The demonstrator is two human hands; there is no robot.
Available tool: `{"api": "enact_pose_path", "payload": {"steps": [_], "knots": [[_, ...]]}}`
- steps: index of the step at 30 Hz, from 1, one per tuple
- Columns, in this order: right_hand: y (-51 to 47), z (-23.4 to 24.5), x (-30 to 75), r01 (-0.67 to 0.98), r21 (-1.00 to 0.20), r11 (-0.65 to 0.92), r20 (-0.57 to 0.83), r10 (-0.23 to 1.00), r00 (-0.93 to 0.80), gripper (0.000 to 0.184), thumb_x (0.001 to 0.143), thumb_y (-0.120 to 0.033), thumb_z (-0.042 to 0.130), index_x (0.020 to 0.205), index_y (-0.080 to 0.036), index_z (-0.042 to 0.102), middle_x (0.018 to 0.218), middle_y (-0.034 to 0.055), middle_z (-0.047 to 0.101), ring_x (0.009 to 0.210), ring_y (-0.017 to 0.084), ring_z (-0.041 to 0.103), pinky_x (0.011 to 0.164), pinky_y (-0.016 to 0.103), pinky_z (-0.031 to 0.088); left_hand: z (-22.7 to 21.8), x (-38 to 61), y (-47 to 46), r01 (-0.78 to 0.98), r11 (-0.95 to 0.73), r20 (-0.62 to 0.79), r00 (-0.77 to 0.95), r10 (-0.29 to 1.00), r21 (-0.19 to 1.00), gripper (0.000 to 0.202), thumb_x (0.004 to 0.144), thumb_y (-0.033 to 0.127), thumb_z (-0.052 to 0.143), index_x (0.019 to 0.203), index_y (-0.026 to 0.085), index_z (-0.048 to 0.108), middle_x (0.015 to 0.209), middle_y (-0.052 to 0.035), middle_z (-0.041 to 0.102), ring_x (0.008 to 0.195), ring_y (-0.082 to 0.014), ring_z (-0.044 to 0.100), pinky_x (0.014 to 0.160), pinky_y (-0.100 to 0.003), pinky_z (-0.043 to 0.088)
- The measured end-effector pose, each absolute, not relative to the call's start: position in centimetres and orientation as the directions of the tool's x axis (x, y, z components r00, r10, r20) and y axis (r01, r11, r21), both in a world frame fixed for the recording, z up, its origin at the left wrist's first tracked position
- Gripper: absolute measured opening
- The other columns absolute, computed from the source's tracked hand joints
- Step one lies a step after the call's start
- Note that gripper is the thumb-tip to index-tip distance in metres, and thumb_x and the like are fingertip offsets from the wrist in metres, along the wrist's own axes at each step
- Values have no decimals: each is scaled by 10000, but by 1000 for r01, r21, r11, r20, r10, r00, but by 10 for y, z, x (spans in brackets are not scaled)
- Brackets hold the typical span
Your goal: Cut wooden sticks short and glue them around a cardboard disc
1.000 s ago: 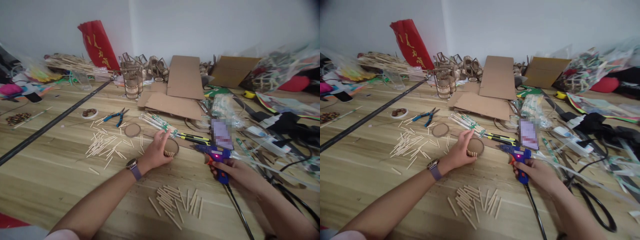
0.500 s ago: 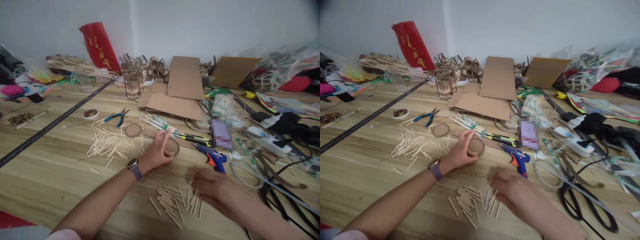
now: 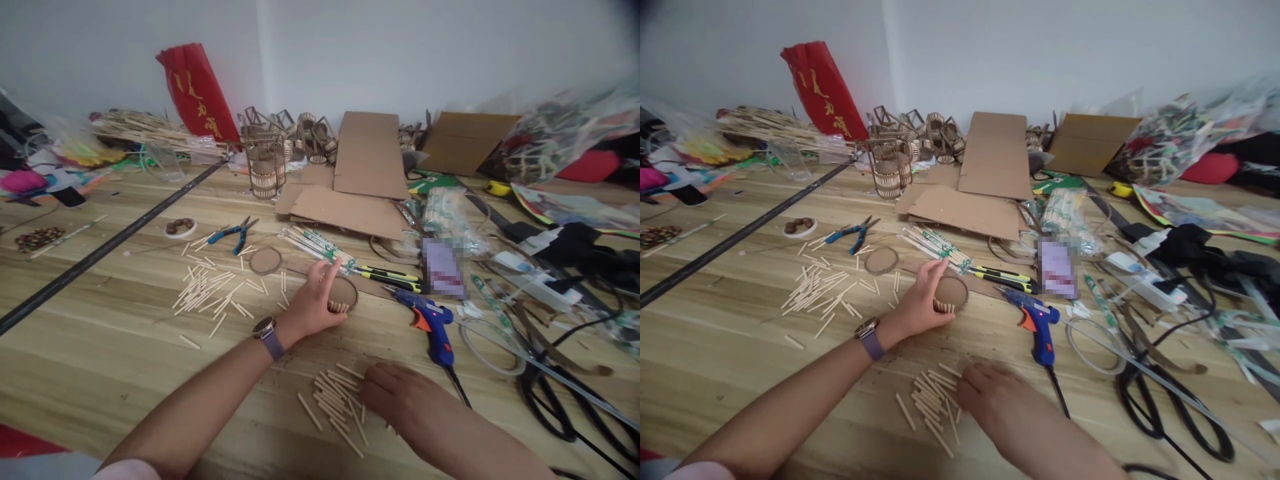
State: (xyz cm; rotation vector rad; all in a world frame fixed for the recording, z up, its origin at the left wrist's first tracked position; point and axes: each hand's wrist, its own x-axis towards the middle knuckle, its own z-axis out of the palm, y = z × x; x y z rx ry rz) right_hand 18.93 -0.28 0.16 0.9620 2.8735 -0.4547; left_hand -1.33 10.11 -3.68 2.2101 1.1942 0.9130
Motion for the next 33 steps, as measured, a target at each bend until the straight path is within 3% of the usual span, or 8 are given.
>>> {"api": "enact_pose_path", "payload": {"steps": [4,10,20,23,26,29,33], "knots": [[-3,6,187,611,-281,740,-218,571,-792,279,775,19,449,877,-202,586,928,44,642,824,200,586,712,302,428,-39,-13,101,541,-499,322,393,862,677,1066,622,161,748,1478,262,121,1448,-145,190,1317,-322,355,1053,-443,411],[-3,5,187,603,-245,759,-222,561,-797,331,734,17,474,965,-188,594,949,69,653,837,222,608,720,321,441,-39,-14,101,544,-516,337,400,853,662,1038,630,168,744,1476,211,144,1438,-168,197,1340,-325,319,1071,-437,391],[1,-19,198,654,-176,736,-98,648,-756,282,758,44,428,831,-204,542,865,26,606,688,152,597,622,253,411,-41,-13,102,526,-500,324,394,860,688,1067,616,167,753,1480,251,132,1451,-146,187,1346,-327,307,1070,-448,386],[5,-2,200,690,-283,666,-130,686,-716,251,819,-4,398,843,-209,541,843,24,623,661,144,604,600,247,426,-39,-13,102,529,-489,312,392,866,693,1072,608,164,754,1479,253,137,1445,-143,196,1342,-330,310,1077,-450,377],[16,18,204,685,-500,530,-96,752,-652,198,891,-126,371,869,-220,543,816,33,656,698,153,630,623,253,473,-38,-13,102,526,-493,314,395,863,693,1078,610,163,749,1480,276,122,1440,-130,202,1349,-328,297,1077,-454,377],[32,21,206,622,-681,385,21,860,-510,165,895,-264,417,964,-220,560,882,66,691,795,181,656,709,294,512,-38,-13,102,523,-505,329,395,857,687,1066,619,161,737,1480,276,120,1436,-130,206,1348,-322,301,1081,-452,373],[49,2,206,498,-850,171,-23,933,-359,239,857,-352,466,1024,-199,545,770,43,687,690,173,659,640,290,521,-38,-14,102,522,-501,325,396,859,690,1064,610,161,757,1477,243,145,1438,-146,205,1353,-328,298,1108,-468,333]]}}
